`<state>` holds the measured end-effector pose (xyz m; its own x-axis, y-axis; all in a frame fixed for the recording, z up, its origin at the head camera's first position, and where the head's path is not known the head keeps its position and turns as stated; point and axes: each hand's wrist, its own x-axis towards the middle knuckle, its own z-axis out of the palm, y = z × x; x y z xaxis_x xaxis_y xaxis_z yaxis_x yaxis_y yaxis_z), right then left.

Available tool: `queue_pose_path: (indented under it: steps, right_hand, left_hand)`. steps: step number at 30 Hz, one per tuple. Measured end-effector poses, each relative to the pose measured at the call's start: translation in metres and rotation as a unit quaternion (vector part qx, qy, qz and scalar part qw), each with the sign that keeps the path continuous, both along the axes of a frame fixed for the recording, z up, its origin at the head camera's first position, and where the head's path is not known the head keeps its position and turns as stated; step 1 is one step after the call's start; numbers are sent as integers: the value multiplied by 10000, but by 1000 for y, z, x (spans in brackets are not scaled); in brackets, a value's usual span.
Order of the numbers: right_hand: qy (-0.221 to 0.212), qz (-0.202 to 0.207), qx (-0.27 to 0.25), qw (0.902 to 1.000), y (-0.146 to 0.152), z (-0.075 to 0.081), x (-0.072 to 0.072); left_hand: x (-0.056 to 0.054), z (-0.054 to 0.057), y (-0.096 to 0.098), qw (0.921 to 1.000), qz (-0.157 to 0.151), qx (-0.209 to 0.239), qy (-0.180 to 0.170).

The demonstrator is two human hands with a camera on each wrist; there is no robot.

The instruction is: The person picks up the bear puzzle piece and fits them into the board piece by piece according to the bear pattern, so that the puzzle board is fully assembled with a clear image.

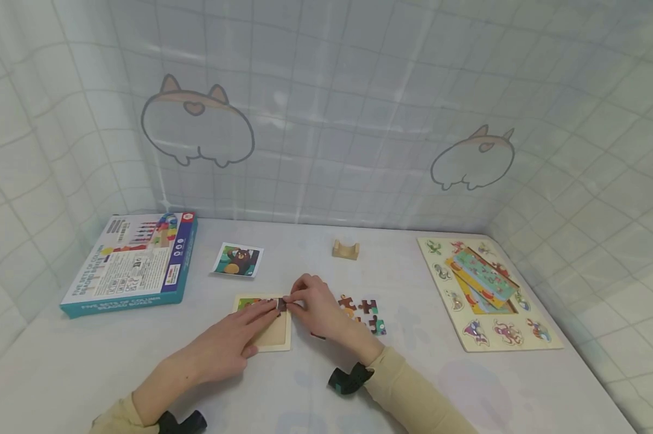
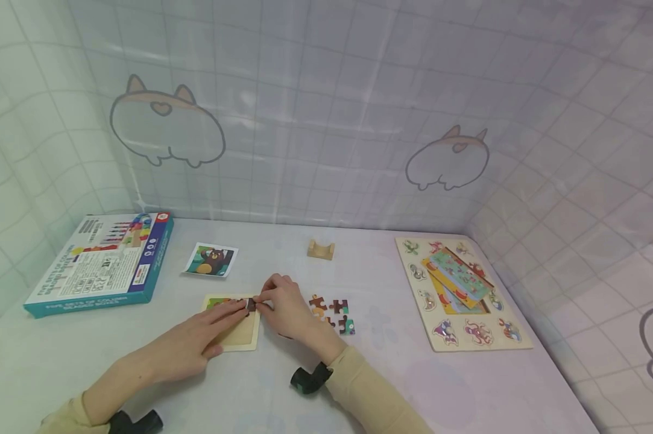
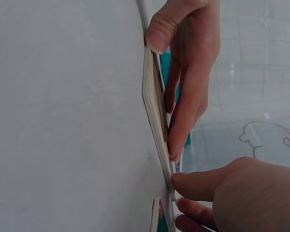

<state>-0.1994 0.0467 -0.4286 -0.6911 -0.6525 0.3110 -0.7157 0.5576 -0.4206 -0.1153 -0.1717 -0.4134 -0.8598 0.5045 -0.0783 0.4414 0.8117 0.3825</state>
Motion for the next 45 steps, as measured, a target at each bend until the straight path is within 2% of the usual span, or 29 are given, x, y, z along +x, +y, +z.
queue_pose_path:
  steps: [3, 6, 11, 17, 25, 28, 34, 45]
  right_hand:
    - [-158, 202, -89, 9996, 4, 1, -4]
    - [-653, 295, -178, 9973, 10, 3, -9]
    - [-1499, 159, -314, 9881, 18, 8, -15]
    - [-1872, -47, -451, 9813, 24, 10, -18]
    - [-1971, -199, -374, 9795, 40, 11, -23]
    - [-1839, -205, -314, 9822, 47, 9, -24]
    - [-1511, -79, -333, 9879, 65, 7, -20]
    - [-1115, 135, -85, 9936, 71, 5, -17]
  left_hand:
    - [0, -1, -1, 9999, -58, -31, 103]
    - [0, -2, 0, 9998, -113, -83, 150]
    - [-1, -4, 1, 9998, -84, -138, 128]
    - [0, -4, 0, 9995, -183, -109, 231]
    - [0, -3, 1, 9988, -299, -95, 369]
    - [0, -4, 0, 9989, -284, -125, 345]
    - [-3, -1, 0, 9998, -122, -142, 84]
    - [-2, -3, 2, 9998, -85, 70, 142]
